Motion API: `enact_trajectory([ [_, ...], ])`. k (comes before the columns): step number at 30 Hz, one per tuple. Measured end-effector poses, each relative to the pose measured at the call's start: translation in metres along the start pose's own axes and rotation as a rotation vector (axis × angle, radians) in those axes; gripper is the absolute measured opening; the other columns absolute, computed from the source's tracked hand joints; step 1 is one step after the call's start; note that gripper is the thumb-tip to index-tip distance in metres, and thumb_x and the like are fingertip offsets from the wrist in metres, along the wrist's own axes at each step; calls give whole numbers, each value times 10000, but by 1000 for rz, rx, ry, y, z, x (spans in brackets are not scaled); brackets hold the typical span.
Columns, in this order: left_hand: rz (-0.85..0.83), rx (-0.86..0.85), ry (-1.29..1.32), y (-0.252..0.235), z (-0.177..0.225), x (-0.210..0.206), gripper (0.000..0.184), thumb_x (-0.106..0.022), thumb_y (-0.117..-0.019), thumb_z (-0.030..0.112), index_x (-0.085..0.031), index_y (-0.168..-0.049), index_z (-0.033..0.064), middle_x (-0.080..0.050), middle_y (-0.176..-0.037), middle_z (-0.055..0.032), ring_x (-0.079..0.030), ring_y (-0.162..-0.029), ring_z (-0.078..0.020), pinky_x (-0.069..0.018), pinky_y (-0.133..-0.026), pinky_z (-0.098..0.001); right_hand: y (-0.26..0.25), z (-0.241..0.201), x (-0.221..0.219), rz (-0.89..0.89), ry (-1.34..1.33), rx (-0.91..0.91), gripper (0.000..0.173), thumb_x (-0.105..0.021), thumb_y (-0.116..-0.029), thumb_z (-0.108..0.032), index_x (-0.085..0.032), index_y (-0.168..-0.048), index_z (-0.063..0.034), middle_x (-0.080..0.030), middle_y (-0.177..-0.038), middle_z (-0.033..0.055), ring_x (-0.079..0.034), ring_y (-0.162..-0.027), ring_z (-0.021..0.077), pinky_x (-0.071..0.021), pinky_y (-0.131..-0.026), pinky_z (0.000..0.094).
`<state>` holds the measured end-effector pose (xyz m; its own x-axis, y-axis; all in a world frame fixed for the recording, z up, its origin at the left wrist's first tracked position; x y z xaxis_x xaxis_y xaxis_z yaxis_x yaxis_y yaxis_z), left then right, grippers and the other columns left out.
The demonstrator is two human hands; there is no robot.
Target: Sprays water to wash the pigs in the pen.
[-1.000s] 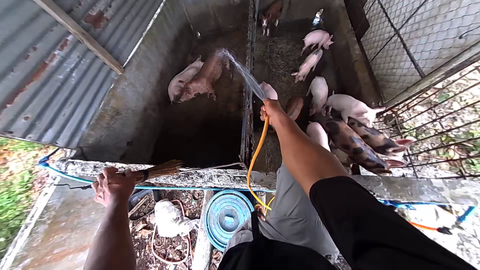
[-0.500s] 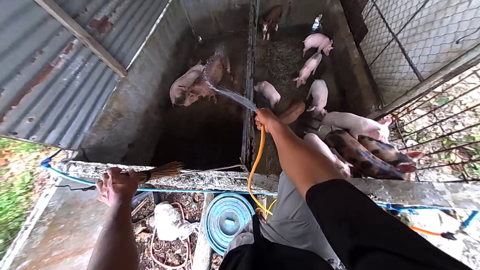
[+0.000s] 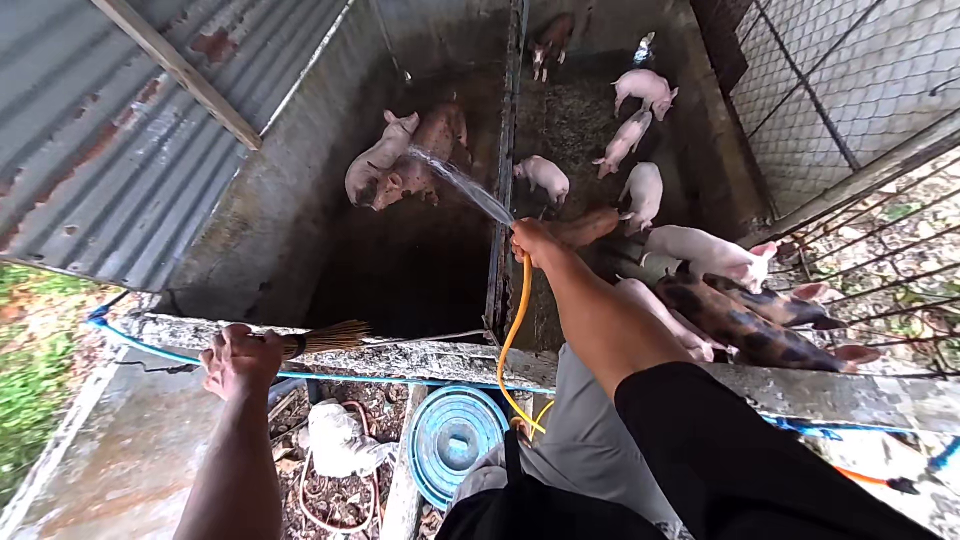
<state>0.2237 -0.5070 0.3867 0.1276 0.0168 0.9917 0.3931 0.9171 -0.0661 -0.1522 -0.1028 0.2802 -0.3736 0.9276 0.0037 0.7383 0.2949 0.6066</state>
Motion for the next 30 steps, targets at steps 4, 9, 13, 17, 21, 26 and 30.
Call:
enact_trajectory([
  [4,-3,-5,-3,1,6,1,482,-647,-959,390,-599,-1339,98,-548,-1438,-228,-441,-1396,-473,-422,-979,-725,0,-3,6,71,-48,8,192,-378,-1105,-264,-481,-1038,-116,-366,-664,-13,-366,-454,97,-366,-423,248],
  [9,-2,-5,-9,-1,7,0,478,-648,-950,378,-598,-1337,102,-552,-1429,-229,-447,-1388,-473,-424,-966,-727,-3,-5,13,110,-78,13,187,-382,-1100,-252,-474,-1009,-117,-361,-649,-14,-371,-443,100,-377,-414,251],
  [13,6,-3,-13,-3,7,-1,475,-647,-948,382,-603,-1334,108,-559,-1425,-221,-451,-1388,-469,-429,-967,-722,-4,-4,11,96,-88,6,148,-398,-1091,-240,-473,-1038,-124,-365,-663,-14,-367,-451,99,-370,-418,249],
  [17,10,-1,-13,-2,6,0,472,-646,-946,373,-602,-1334,107,-564,-1420,-216,-453,-1387,-467,-432,-965,-720,-5,-3,8,70,-90,12,162,-388,-1099,-252,-473,-1055,-121,-357,-658,-18,-361,-447,92,-362,-415,241],
  [21,1,3,-14,-4,4,-1,469,-640,-954,384,-603,-1334,113,-557,-1430,-216,-443,-1398,-462,-427,-973,-721,-3,-2,5,45,-71,15,169,-379,-1103,-253,-468,-1054,-118,-359,-649,-16,-361,-440,93,-362,-411,240],
  [26,1,16,-13,-2,3,1,468,-636,-958,392,-600,-1331,111,-552,-1434,-214,-446,-1397,-456,-427,-974,-715,-1,0,-1,9,-7,-8,192,-368,-1113,-275,-467,-1076,-114,-369,-681,-12,-369,-456,93,-373,-424,242],
  [30,3,10,-8,-1,1,1,469,-636,-958,394,-607,-1330,110,-542,-1450,-216,-445,-1397,-461,-428,-976,-722,-2,6,-7,-18,52,-15,204,-384,-1103,-289,-488,-1119,-114,-373,-679,-10,-368,-465,92,-368,-435,245],
])
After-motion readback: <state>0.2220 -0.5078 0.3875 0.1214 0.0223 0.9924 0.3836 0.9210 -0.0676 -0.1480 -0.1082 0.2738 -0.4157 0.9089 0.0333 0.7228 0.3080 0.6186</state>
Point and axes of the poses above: each hand's wrist, its own y-axis away from the middle knuckle, its own x-axis out of the back of the hand, z = x × y, the point moved 7 cm from there along -y, towards the middle knuckle
